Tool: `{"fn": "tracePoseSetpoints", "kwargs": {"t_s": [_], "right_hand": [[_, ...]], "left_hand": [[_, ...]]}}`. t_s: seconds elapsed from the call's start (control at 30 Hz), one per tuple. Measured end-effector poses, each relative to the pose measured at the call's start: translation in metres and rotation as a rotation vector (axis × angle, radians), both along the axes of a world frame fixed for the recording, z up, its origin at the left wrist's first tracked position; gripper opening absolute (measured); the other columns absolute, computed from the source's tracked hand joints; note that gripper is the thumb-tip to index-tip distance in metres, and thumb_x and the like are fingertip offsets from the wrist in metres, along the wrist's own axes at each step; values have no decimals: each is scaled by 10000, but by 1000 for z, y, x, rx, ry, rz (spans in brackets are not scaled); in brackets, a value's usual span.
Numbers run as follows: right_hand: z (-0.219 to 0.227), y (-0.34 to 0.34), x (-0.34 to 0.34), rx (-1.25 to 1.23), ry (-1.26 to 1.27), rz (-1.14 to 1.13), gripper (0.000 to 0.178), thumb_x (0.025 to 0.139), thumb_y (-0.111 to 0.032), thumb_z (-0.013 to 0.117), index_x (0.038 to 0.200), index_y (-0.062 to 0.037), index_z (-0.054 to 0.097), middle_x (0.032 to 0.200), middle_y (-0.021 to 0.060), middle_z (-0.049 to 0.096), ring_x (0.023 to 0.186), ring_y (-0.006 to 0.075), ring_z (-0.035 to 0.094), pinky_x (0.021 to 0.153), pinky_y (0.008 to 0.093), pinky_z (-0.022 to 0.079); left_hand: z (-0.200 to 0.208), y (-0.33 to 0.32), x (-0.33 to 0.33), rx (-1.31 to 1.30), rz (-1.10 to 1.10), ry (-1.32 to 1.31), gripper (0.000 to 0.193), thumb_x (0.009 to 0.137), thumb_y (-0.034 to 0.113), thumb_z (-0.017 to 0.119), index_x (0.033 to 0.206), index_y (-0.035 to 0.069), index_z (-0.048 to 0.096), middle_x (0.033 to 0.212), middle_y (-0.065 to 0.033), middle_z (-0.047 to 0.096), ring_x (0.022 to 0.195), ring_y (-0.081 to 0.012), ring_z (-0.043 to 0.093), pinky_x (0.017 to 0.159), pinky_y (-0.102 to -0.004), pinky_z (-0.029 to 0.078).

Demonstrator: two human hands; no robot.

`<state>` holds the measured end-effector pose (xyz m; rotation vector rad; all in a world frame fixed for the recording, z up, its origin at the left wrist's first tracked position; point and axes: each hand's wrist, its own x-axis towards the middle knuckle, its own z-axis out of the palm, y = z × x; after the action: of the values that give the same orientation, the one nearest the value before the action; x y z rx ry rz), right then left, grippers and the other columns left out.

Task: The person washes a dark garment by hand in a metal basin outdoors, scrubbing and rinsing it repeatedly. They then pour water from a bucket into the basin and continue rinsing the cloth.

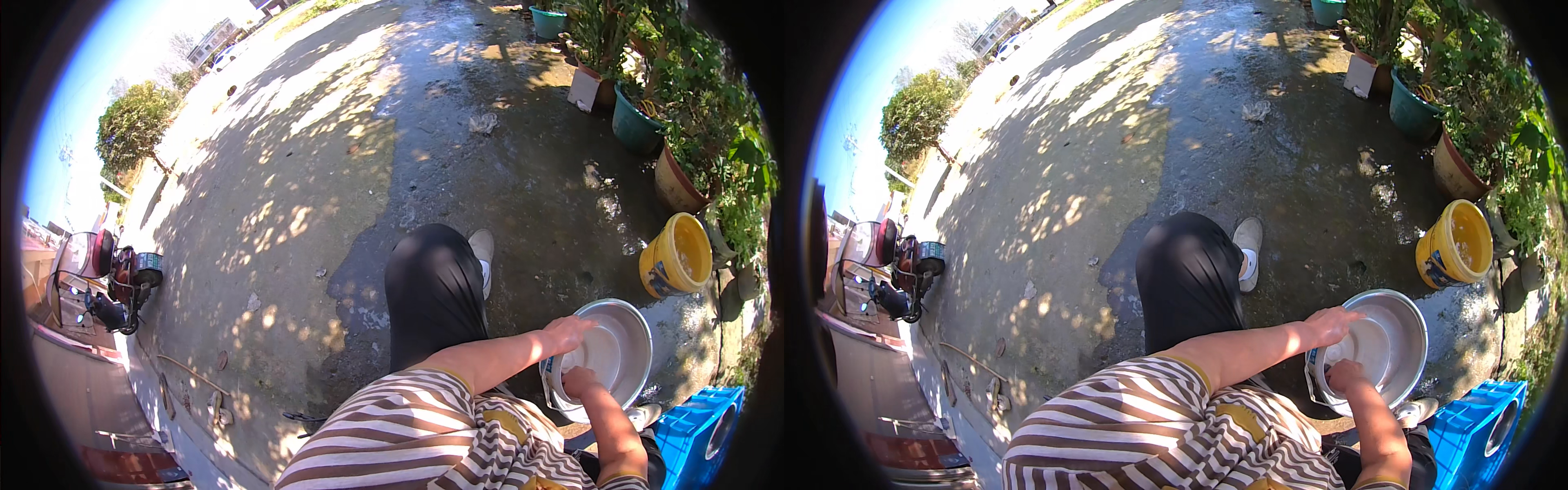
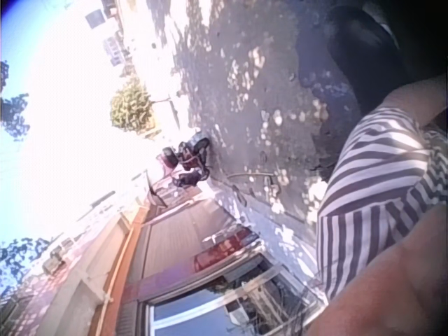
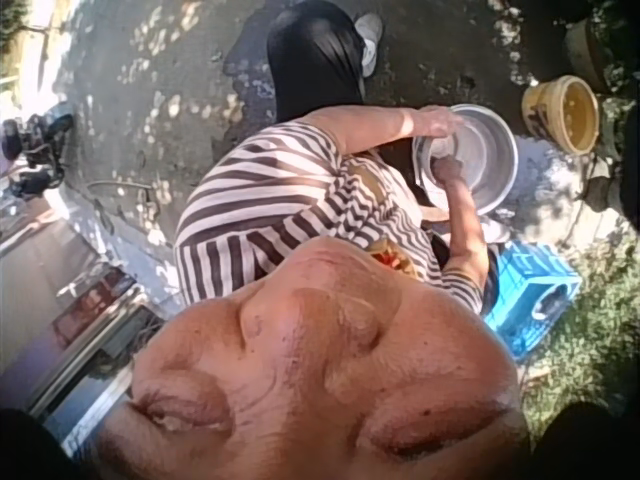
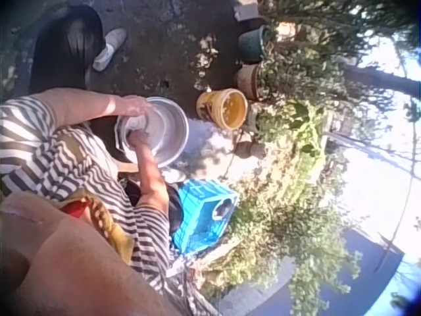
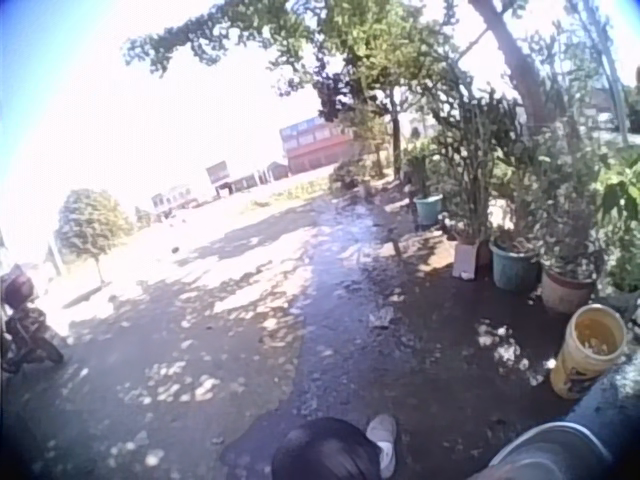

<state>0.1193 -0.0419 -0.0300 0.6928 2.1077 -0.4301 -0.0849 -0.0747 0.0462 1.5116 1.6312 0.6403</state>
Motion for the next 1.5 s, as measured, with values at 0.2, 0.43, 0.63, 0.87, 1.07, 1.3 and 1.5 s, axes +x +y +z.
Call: {"fn": "tracePoseSetpoints", "kwargs": {"t_s": [0.2, 0.43, 0.63, 0.87, 1.07, 1.3, 1.5], "right_hand": [[20, 28, -38, 333, 160, -230, 320, 997, -194, 569, 1256, -131, 746, 1302, 122, 719, 1208, 318, 673, 1029, 490, 529], [-92, -3, 15, -3, 460, -370, 352, 996, -212, 553, 1268, -96, 744, 1306, 121, 720, 1249, 278, 678, 1022, 469, 542], [60, 5, -16, 298, -95, 173, 432, 964, -320, 578, 1279, -82, 753, 1371, 141, 705, 1320, 280, 648, 1085, 457, 498], [-8, 6, -40, -708, 435, -1374, 295, 1015, -472, 592, 1016, -200, 706, 779, 19, 629, 640, 176, 585, 621, 359, 513], [15, -6, -26, -733, 558, -1542, 269, 1003, -404, 593, 957, -164, 706, 805, 27, 667, 653, 173, 623, 584, 353, 516], [107, -12, -18, 124, -19, -286, 450, 890, -392, 645, 1151, -55, 789, 1148, 212, 763, 1117, 352, 727, 973, 450, 554], [44, -13, -46, -415, 360, -1230, 340, 987, -333, 579, 1032, -48, 759, 863, 145, 762, 826, 290, 746, 790, 451, 605]], "left_hand": [[15, -3, 0, -71, -6, -34, 609, 946, 65, 540, 1539, 203, 535, 1359, -220, 627, 1284, -404, 609, 1125, -484, 483], [23, 7, 2, -55, -35, -8, 622, 945, 77, 513, 1553, 205, 521, 1376, -233, 616, 1328, -396, 579, 1144, -474, 468], [-7, -7, 4, -14, 42, -42, 616, 951, 82, 526, 1552, 219, 531, 1369, -238, 618, 1283, -403, 606, 1126, -476, 481], [9, -11, 0, -10, 57, -10, 595, 967, 92, 517, 1545, 230, 544, 1312, -228, 638, 1234, -413, 628, 1098, -488, 490], [18, -8, -2, -24, 125, -62, 466, 1036, 239, 540, 1499, 257, 588, 1356, -233, 633, 1261, -432, 618, 1095, -497, 494], [35, -13, -10, -80, 114, -100, 412, 1078, 281, 521, 1480, 258, 611, 1292, -236, 638, 1237, -427, 622, 1075, -497, 497], [45, -17, -10, -71, 121, -137, 382, 1071, 275, 546, 1434, 220, 653, 1250, -237, 633, 1207, -434, 624, 1063, -498, 497]]}}
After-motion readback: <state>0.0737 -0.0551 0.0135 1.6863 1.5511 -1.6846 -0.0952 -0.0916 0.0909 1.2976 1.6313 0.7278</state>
